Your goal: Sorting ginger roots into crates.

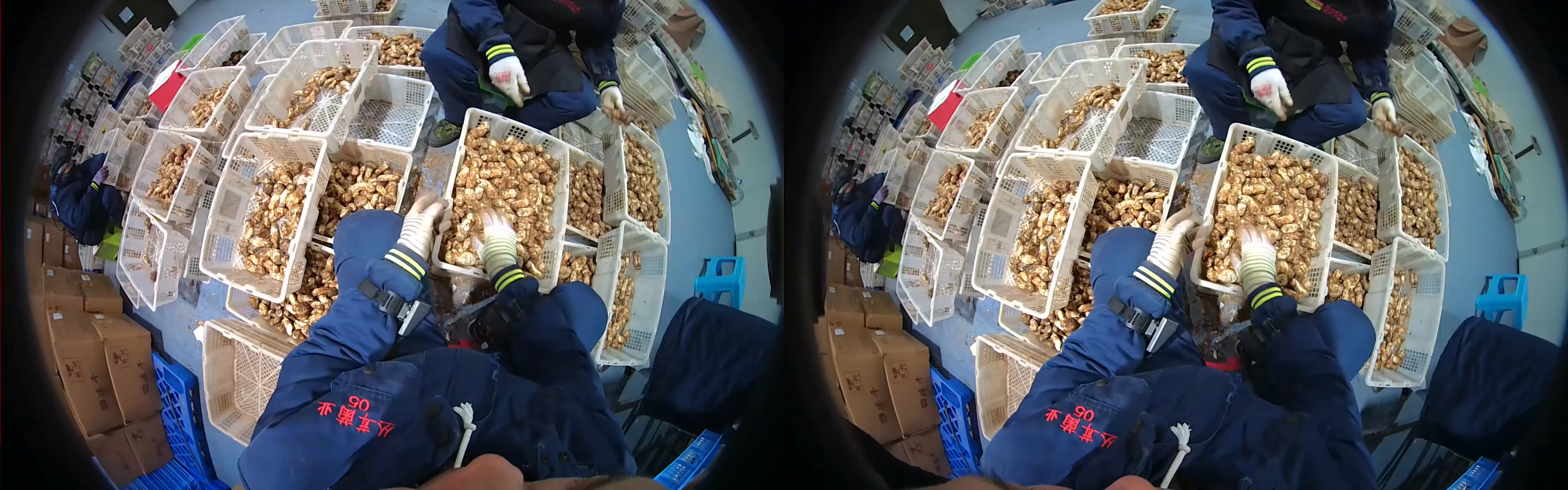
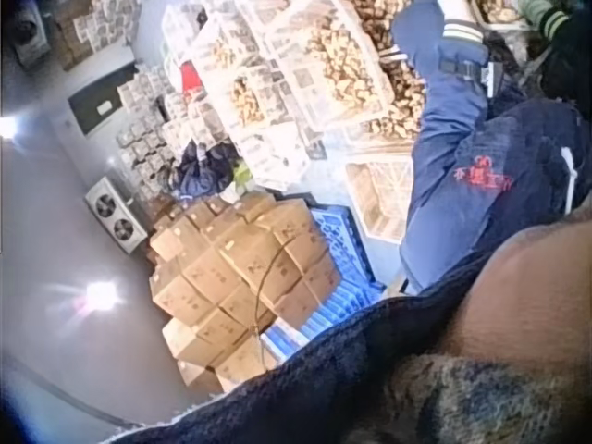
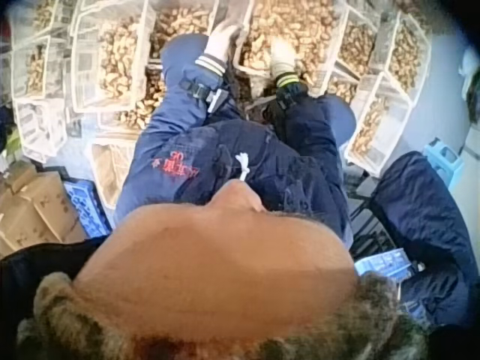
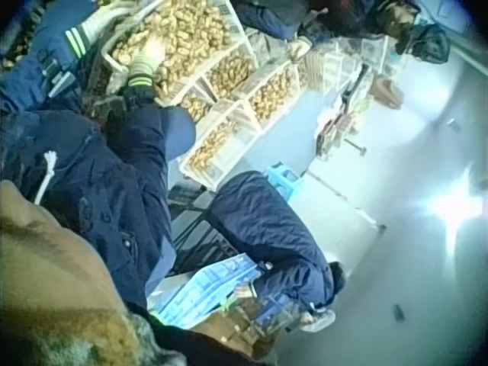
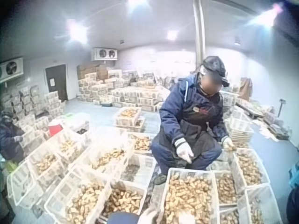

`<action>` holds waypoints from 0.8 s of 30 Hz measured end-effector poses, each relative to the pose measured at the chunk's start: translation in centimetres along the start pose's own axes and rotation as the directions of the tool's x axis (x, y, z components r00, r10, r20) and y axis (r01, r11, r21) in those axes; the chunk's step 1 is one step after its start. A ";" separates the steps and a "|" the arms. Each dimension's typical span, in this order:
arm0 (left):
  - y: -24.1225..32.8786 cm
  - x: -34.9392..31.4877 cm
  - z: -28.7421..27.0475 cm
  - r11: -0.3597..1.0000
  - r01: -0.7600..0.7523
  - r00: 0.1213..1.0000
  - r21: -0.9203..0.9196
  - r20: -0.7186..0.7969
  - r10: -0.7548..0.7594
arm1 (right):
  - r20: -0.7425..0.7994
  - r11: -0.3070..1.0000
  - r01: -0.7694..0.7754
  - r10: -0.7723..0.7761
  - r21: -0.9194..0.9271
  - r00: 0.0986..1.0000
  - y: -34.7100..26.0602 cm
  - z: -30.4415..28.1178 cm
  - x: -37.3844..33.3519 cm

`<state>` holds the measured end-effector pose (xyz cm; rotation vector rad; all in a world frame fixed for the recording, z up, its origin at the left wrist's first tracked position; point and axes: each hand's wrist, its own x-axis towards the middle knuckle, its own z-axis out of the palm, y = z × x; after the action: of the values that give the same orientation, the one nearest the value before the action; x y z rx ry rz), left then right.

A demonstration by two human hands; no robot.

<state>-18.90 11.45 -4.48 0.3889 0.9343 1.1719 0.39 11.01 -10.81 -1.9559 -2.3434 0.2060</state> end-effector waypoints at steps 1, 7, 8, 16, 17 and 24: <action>-0.3 0.2 -0.3 1.000 -0.023 0.999 -0.003 0.039 0.023 | -0.045 1.000 0.021 -0.020 0.019 0.999 -1.1 -0.5 0.4; -1.3 0.0 -0.1 0.990 0.043 0.991 0.131 0.117 -0.059 | -0.136 0.975 0.103 -0.077 0.198 0.988 3.0 -0.1 2.4; -1.5 -0.1 0.1 0.990 0.052 0.993 0.132 0.097 -0.065 | -0.109 0.940 0.033 0.005 0.340 0.994 3.8 -0.6 2.5; -2.7 -0.6 -0.2 0.901 0.045 0.971 0.432 0.195 -0.141 | 0.182 0.327 -0.205 0.099 0.923 0.978 3.0 -4.4 -6.0; -3.0 -1.0 1.0 0.895 0.044 0.967 0.443 0.206 -0.150 | 0.194 0.197 -0.204 0.071 0.959 0.978 3.9 -4.9 -7.8; -5.8 -7.1 5.9 0.880 0.451 0.816 0.148 0.331 -0.474 | -0.098 0.631 0.096 -0.033 0.770 0.995 4.1 -8.7 -11.5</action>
<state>-11.32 4.00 -2.20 0.3817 0.6895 0.5942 7.79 0.88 -2.63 -1.3886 -1.7769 0.9447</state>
